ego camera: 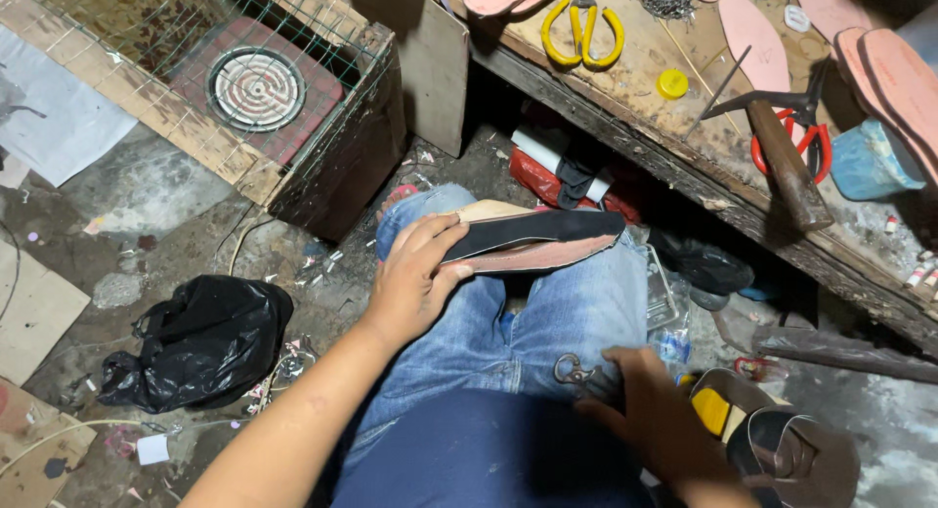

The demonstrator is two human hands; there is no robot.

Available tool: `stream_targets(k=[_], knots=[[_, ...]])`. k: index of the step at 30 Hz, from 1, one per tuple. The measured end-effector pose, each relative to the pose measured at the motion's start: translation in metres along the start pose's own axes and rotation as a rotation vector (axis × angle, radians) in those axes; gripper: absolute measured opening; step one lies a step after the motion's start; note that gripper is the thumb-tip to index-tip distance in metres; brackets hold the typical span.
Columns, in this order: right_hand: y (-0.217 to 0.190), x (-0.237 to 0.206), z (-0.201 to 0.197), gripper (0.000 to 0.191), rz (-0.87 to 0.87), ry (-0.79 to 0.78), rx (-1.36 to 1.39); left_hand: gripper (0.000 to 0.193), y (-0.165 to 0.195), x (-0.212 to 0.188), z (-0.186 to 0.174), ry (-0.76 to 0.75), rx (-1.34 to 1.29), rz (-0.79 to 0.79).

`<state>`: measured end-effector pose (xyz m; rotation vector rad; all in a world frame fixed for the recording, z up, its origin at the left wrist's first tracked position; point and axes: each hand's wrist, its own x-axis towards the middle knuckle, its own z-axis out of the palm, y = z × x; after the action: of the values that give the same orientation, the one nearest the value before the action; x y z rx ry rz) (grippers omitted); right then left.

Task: The person sits on the floor and lasts a shoe: they pull and smooth the upper over the insole with pincers, tap and press the edges with a hammer, and press the sole into place on the last, repositioning the shoe repeatedly while working.

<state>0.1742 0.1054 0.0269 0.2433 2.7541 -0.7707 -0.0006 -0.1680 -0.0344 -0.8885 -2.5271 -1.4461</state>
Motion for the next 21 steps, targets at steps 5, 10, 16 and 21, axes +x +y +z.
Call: stream_targets(k=[5, 10, 16, 21], knots=[[-0.001, -0.009, 0.017, 0.054, 0.316, 0.019, 0.153, 0.047, 0.0, -0.005, -0.009, -0.067, -0.104, 0.03], [-0.023, 0.024, 0.002, 0.027, 0.031, -0.055, 0.25, 0.047, 0.005, -0.009, 0.0, -0.022, -0.096, 0.038], [-0.064, 0.074, 0.017, 0.041, -0.068, -0.279, 0.332, 0.045, 0.013, -0.011, 0.007, 0.064, -0.08, 0.028], [-0.084, 0.087, 0.018, 0.052, -0.098, -0.223, 0.153, 0.045, 0.019, -0.011, 0.009, 0.103, -0.052, 0.035]])
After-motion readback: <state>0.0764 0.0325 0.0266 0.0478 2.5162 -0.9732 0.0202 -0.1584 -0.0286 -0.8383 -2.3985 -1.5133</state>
